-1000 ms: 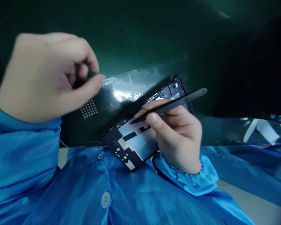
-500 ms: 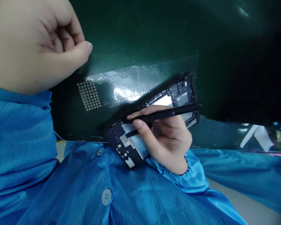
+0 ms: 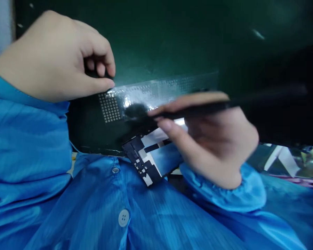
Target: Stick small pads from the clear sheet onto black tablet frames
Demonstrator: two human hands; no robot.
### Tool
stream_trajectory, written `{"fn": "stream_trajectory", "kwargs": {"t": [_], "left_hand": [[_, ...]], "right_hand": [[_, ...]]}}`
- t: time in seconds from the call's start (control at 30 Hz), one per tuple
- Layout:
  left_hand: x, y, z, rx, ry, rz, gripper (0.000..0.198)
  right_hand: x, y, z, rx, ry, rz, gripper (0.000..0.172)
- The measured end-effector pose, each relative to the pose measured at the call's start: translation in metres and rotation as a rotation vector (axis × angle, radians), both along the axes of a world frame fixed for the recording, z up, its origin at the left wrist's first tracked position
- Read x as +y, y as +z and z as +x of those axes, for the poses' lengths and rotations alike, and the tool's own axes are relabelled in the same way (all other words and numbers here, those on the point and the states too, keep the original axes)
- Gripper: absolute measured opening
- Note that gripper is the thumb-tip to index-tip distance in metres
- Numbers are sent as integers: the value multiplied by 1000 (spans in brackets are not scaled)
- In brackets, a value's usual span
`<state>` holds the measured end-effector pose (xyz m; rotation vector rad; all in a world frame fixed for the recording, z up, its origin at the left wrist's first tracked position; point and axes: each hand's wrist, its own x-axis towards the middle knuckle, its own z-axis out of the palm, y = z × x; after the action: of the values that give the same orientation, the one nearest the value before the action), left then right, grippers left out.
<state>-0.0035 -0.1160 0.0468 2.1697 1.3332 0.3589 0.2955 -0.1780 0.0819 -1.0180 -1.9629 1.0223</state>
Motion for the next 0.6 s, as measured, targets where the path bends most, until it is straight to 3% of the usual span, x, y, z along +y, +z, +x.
{"fn": "stream_trajectory", "kwargs": {"t": [0.1,0.17,0.27,0.47,0.6], "left_hand": [[4,4,5,96,-82,15,25],[7,1,4,137,-112,4,29],[7,0,4,159,-115,-44,27],[2,12,12,226,-53,-145,25],[4,8,13,224,-34,-153,27]], "right_hand": [[43,-21,-24,-10,130,-129,17],[66,-39,-40,-10,221,-207,30],[81,-58,-50,25,246,-272,42],[81,-55,-49,31,251,-317,42],[89,-47,-48,38,300,-366,37]]}}
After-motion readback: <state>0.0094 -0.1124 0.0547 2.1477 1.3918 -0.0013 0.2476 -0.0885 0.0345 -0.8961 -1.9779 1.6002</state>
